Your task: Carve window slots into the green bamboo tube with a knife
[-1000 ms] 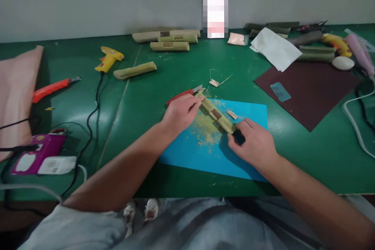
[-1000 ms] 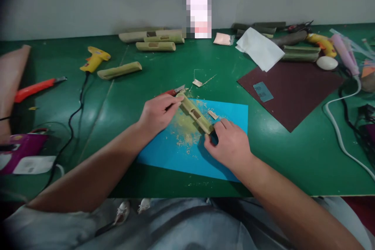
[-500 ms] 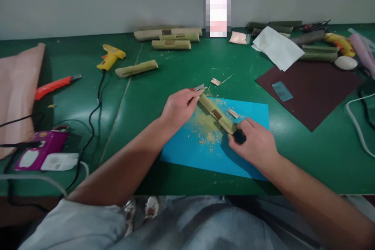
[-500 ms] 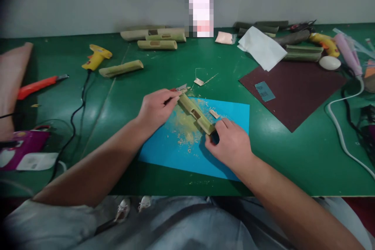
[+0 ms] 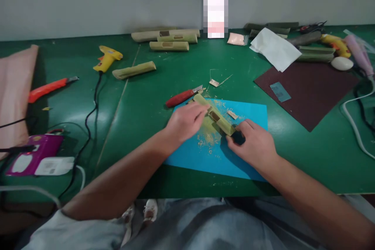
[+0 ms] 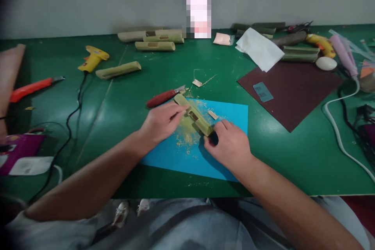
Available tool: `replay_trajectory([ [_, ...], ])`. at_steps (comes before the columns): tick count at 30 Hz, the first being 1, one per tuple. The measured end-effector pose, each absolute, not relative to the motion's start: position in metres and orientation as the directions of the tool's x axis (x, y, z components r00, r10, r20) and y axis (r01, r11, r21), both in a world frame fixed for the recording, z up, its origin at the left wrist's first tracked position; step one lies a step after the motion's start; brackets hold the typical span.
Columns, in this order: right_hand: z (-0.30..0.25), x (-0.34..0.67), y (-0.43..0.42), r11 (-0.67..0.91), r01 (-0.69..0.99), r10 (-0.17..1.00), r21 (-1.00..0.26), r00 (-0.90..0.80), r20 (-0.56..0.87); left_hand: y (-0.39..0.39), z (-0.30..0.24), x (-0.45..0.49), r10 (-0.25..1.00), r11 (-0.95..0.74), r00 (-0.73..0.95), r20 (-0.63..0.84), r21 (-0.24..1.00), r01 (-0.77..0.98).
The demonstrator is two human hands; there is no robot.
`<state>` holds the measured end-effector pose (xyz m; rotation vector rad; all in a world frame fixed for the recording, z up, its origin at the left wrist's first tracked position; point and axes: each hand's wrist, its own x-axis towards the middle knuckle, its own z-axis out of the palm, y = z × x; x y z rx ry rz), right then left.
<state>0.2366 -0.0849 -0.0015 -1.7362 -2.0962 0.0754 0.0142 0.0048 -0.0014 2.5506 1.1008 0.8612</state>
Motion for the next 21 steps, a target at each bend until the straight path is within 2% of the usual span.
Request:
replay_trajectory([
  [3, -0.001, 0.236, -0.085, 0.218, 0.93, 0.951, -0.297, -0.134, 0.28, 0.002, -0.001, 0.018, 0.729, -0.682, 0.52, 0.445, 0.414, 0.603],
  [7, -0.001, 0.236, -0.086, 0.22, 0.924, 0.958, -0.312, -0.144, 0.248, -0.007, 0.0, 0.023, 0.67, -0.738, 0.676, 0.308, 0.38, 0.558],
  [11, 0.0, 0.236, -0.086, 0.207, 0.928, 0.959, -0.31, -0.129, 0.252, -0.012, 0.0, 0.024, 0.697, -0.717, 0.617, 0.365, 0.329, 0.615],
  [15, 0.0, 0.237, -0.086, 0.225, 0.923, 0.959, -0.311, -0.153, 0.24, -0.016, -0.002, 0.027, 0.632, -0.767, 0.726, 0.271, 0.352, 0.536],
  [18, -0.001, 0.237, -0.085, 0.213, 0.925, 0.959, -0.314, -0.137, 0.247, -0.017, -0.003, 0.028, 0.673, -0.738, 0.67, 0.314, 0.349, 0.577],
  [21, -0.001, 0.237, -0.085, 0.221, 0.922, 0.96, -0.317, -0.149, 0.237, -0.02, -0.003, 0.03, 0.655, -0.749, 0.709, 0.264, 0.357, 0.559],
])
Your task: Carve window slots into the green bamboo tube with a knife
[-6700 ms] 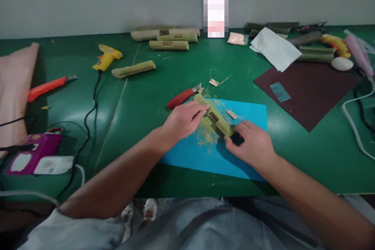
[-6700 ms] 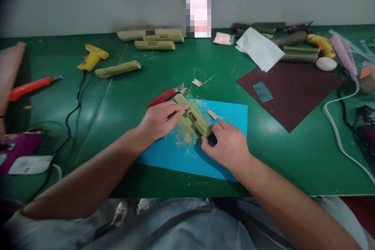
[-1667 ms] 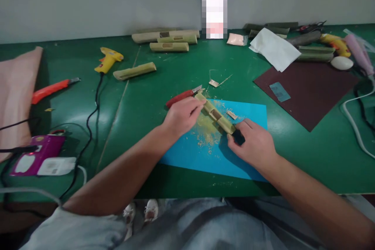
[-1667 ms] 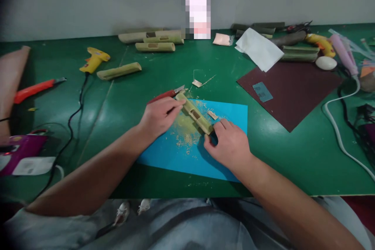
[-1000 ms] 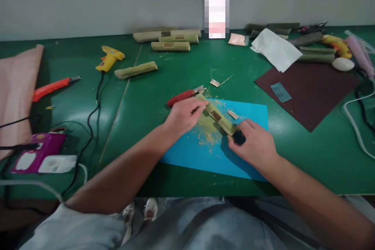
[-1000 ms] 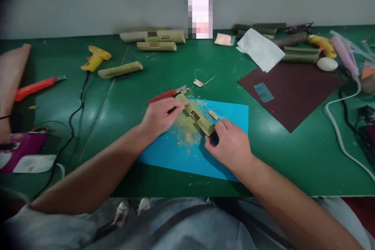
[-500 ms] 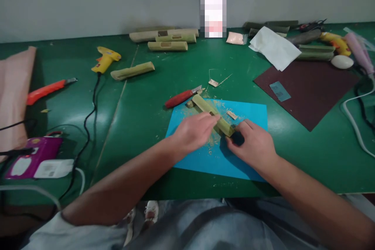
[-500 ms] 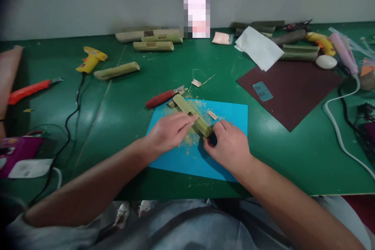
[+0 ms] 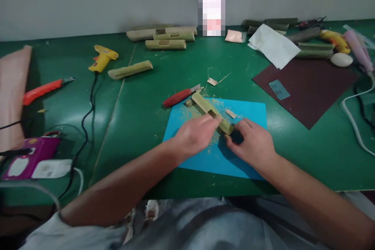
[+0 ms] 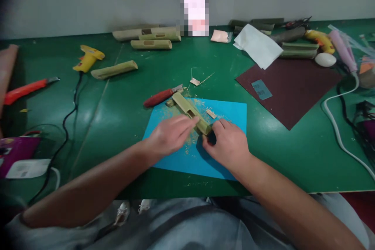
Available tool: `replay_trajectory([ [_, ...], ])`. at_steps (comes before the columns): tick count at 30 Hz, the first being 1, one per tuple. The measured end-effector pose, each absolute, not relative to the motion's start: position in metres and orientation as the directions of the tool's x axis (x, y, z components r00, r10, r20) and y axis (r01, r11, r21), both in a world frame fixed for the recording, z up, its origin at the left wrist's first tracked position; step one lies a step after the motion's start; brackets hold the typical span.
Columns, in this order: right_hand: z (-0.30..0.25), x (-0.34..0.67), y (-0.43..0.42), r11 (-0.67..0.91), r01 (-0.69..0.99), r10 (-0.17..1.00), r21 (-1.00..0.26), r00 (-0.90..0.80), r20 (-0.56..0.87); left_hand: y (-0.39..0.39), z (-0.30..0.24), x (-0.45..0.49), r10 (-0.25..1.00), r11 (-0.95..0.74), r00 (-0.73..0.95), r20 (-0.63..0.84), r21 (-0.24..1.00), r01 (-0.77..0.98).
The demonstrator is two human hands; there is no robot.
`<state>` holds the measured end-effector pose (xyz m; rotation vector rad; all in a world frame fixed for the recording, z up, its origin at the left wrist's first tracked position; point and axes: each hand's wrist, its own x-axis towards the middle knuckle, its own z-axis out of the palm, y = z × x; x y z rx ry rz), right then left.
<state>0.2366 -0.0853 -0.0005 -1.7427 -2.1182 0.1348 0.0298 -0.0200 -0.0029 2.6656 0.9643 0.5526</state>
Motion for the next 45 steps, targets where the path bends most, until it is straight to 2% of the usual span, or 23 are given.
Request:
replay_trajectory([
  [8, 0.0, 0.236, -0.084, 0.22, 0.919, 0.961, -0.326, -0.148, 0.232, -0.028, 0.001, 0.037, 0.616, -0.762, 0.754, 0.228, 0.415, 0.497],
  [12, 0.001, 0.236, -0.084, 0.217, 0.918, 0.963, -0.332, -0.146, 0.227, -0.029, 0.004, 0.039, 0.647, -0.728, 0.733, 0.21, 0.454, 0.513],
  [21, -0.001, 0.235, -0.084, 0.225, 0.911, 0.959, -0.345, -0.146, 0.242, -0.03, 0.002, 0.04, 0.61, -0.751, 0.767, 0.2, 0.454, 0.479],
  [25, -0.001, 0.236, -0.084, 0.199, 0.914, 0.967, -0.354, -0.125, 0.22, -0.027, -0.002, 0.037, 0.637, -0.753, 0.721, 0.272, 0.42, 0.506],
  [28, -0.001, 0.236, -0.084, 0.202, 0.909, 0.969, -0.364, -0.131, 0.21, -0.028, -0.001, 0.038, 0.6, -0.775, 0.766, 0.228, 0.402, 0.487],
  [37, -0.002, 0.234, -0.083, 0.203, 0.889, 0.969, -0.411, -0.123, 0.214, -0.027, 0.001, 0.041, 0.619, -0.743, 0.744, 0.251, 0.494, 0.451],
  [45, -0.003, 0.236, -0.082, 0.202, 0.879, 0.969, -0.431, -0.115, 0.218, -0.03, 0.003, 0.04, 0.625, -0.733, 0.748, 0.225, 0.5, 0.462],
])
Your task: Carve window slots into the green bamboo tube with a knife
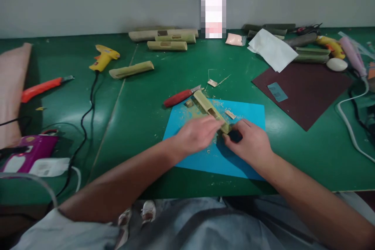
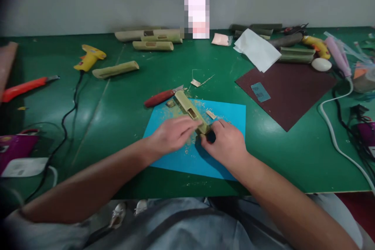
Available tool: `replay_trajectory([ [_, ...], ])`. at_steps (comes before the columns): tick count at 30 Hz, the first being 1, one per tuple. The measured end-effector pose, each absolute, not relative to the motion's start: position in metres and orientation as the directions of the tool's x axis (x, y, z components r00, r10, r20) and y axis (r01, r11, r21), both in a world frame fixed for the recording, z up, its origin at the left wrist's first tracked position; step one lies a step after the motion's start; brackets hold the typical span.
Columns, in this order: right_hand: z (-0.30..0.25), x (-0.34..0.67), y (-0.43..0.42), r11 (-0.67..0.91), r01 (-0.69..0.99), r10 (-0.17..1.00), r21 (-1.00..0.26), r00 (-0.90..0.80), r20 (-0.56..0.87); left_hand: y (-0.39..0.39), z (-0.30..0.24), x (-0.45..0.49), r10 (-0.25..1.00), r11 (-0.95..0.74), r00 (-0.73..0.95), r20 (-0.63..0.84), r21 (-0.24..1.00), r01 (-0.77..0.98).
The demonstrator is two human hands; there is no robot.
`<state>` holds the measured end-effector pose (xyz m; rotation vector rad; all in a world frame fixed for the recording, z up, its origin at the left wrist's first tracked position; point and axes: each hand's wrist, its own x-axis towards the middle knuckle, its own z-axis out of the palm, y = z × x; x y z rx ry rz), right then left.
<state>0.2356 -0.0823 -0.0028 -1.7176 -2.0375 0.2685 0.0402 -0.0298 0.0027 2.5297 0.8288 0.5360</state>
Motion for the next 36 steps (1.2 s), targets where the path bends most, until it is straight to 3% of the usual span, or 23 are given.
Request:
replay_trajectory([
  [6, -0.0003, 0.2347, -0.0817, 0.161, 0.877, 0.982, -0.453, -0.098, 0.159, -0.0294, 0.0015, 0.0389, 0.631, -0.726, 0.742, 0.225, 0.508, 0.464],
  [20, -0.0017, 0.2346, -0.0802, 0.166, 0.855, 0.981, -0.491, -0.092, 0.172, -0.0303, 0.0036, 0.0383, 0.622, -0.742, 0.761, 0.183, 0.448, 0.498],
  [36, -0.0017, 0.234, -0.0813, 0.19, 0.871, 0.973, -0.453, -0.104, 0.208, -0.0258, 0.0006, 0.0356, 0.626, -0.753, 0.748, 0.221, 0.423, 0.504],
])
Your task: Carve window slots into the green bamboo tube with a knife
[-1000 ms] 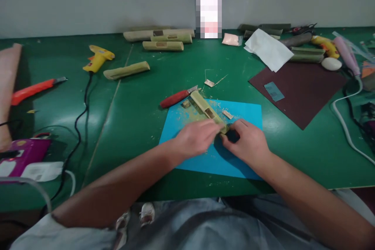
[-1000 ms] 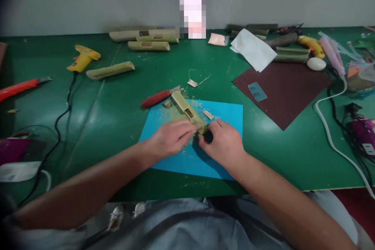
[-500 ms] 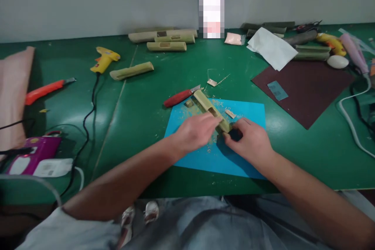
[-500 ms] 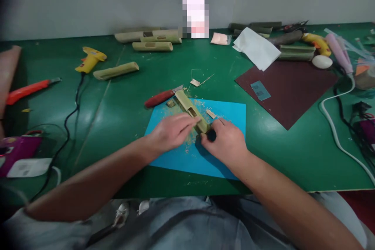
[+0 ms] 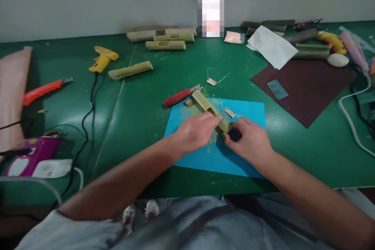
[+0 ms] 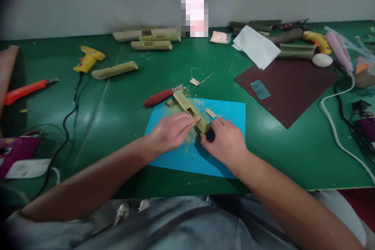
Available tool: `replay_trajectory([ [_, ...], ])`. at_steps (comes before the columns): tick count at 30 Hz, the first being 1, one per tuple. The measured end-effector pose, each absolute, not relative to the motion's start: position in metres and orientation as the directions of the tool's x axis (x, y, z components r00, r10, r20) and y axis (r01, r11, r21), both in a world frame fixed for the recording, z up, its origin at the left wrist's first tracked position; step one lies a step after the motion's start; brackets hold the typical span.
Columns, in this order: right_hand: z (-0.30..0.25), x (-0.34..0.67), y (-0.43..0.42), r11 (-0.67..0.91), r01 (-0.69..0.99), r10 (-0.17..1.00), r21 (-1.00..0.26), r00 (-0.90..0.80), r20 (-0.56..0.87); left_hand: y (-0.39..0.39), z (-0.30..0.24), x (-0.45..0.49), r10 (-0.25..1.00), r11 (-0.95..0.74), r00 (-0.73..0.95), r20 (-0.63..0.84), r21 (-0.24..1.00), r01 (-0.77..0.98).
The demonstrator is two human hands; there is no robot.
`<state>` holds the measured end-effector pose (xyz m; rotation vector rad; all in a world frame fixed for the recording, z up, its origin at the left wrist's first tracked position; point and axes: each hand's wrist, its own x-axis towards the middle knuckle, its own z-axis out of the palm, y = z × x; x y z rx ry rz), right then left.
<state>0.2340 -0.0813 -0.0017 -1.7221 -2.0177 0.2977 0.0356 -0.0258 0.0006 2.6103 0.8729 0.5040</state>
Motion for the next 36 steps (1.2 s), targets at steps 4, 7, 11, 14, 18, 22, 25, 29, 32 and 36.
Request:
replay_trajectory([
  [4, -0.0018, 0.2338, -0.0815, 0.198, 0.867, 0.972, -0.457, -0.112, 0.209, -0.0252, 0.0032, 0.0369, 0.626, -0.742, 0.754, 0.2, 0.45, 0.497],
  [7, -0.0021, 0.2337, -0.0811, 0.198, 0.868, 0.972, -0.456, -0.114, 0.204, -0.0256, 0.0058, 0.0383, 0.646, -0.725, 0.736, 0.203, 0.467, 0.507],
  [11, -0.0024, 0.2339, -0.0808, 0.193, 0.868, 0.973, -0.457, -0.11, 0.201, -0.0255, 0.0068, 0.0377, 0.66, -0.716, 0.718, 0.221, 0.476, 0.511],
  [14, -0.0024, 0.2342, -0.081, 0.198, 0.866, 0.972, -0.459, -0.113, 0.206, -0.0255, 0.0061, 0.0369, 0.649, -0.72, 0.725, 0.232, 0.495, 0.486],
  [18, -0.0023, 0.2341, -0.0813, 0.199, 0.87, 0.971, -0.451, -0.114, 0.21, -0.0266, 0.005, 0.0366, 0.663, -0.699, 0.715, 0.221, 0.522, 0.488],
  [22, -0.0019, 0.2337, -0.0813, 0.209, 0.869, 0.969, -0.449, -0.121, 0.215, -0.0278, 0.0052, 0.0366, 0.648, -0.704, 0.734, 0.205, 0.528, 0.475],
  [25, -0.001, 0.2336, -0.0815, 0.201, 0.871, 0.971, -0.448, -0.117, 0.208, -0.028, 0.0064, 0.0373, 0.667, -0.691, 0.714, 0.212, 0.534, 0.487],
  [29, 0.0002, 0.2334, -0.082, 0.202, 0.869, 0.974, -0.452, -0.128, 0.188, -0.0285, 0.0075, 0.039, 0.645, -0.703, 0.743, 0.177, 0.518, 0.487],
  [32, 0.0004, 0.2333, -0.082, 0.193, 0.869, 0.975, -0.455, -0.119, 0.185, -0.028, 0.008, 0.0396, 0.656, -0.696, 0.734, 0.176, 0.517, 0.498],
  [36, -0.0002, 0.2335, -0.0815, 0.204, 0.87, 0.972, -0.45, -0.127, 0.196, -0.0285, 0.0092, 0.04, 0.649, -0.7, 0.748, 0.143, 0.498, 0.512],
])
